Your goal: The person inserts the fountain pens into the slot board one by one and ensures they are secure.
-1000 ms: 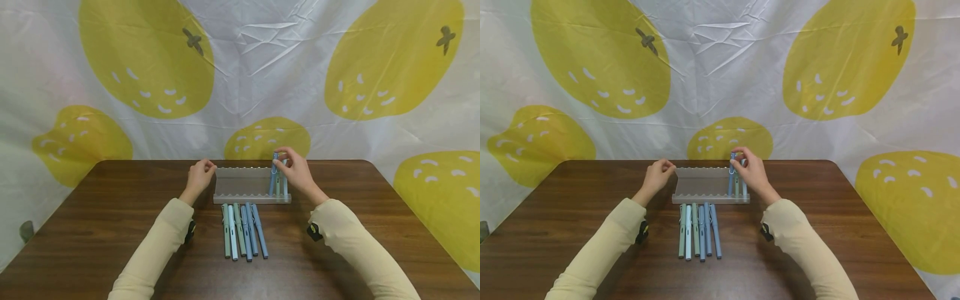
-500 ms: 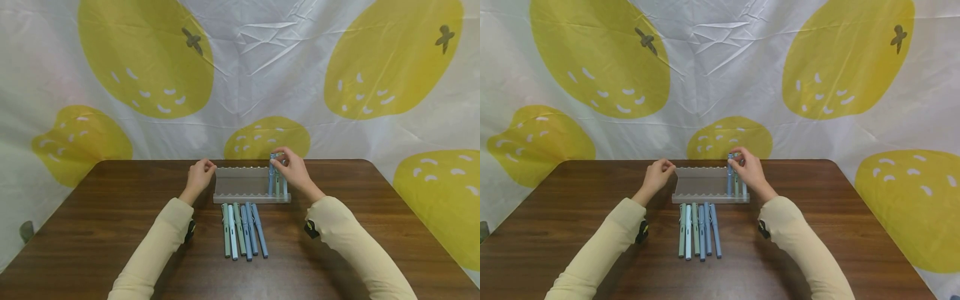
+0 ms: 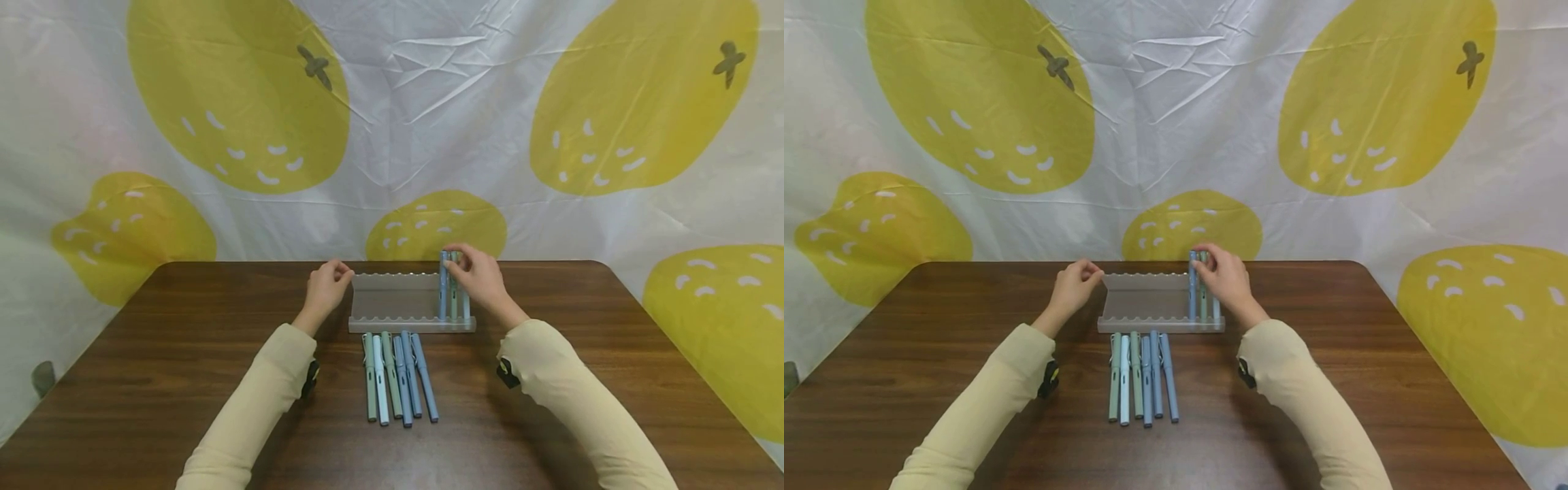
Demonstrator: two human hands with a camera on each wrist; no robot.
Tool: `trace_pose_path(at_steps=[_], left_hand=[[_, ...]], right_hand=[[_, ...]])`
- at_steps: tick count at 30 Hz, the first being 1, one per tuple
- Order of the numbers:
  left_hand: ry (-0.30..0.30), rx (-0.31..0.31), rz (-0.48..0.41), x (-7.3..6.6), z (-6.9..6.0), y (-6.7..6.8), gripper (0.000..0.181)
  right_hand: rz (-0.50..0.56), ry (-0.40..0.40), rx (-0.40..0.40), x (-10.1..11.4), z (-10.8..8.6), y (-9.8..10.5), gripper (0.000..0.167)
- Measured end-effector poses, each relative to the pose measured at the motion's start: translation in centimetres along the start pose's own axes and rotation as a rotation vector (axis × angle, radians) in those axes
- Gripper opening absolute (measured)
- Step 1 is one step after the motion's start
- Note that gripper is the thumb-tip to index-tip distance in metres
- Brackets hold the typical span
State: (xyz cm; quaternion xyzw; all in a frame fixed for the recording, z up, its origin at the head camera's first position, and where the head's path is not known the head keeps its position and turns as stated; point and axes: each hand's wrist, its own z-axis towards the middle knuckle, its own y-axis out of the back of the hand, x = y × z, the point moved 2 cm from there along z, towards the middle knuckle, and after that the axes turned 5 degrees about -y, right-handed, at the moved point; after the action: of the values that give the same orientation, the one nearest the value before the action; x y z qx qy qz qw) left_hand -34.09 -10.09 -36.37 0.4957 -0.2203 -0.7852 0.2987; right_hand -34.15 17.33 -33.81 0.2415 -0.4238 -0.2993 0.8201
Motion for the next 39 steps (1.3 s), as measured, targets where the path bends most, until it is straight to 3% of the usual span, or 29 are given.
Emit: trace_pose_path(at_steps=[16,35,39], left_hand=[[0.003,0.015,-0.001,0.23,0.05,-0.19,0.018],[-0.013,0.007,0.0,0.14,0.02,-0.11,0.017],[-0.011,0.005,-0.005,0.1,0.04,-0.12,0.017]], right_hand=[[-0.155,-0.092,0.1,-0.13,0.28,-0.56,0.038],[-0.174,-0.086,0.091,0.04,0.33,-0.56,0.039],[-0.149,-0.072,0.057,0.1,0.18,-0.43,0.04]])
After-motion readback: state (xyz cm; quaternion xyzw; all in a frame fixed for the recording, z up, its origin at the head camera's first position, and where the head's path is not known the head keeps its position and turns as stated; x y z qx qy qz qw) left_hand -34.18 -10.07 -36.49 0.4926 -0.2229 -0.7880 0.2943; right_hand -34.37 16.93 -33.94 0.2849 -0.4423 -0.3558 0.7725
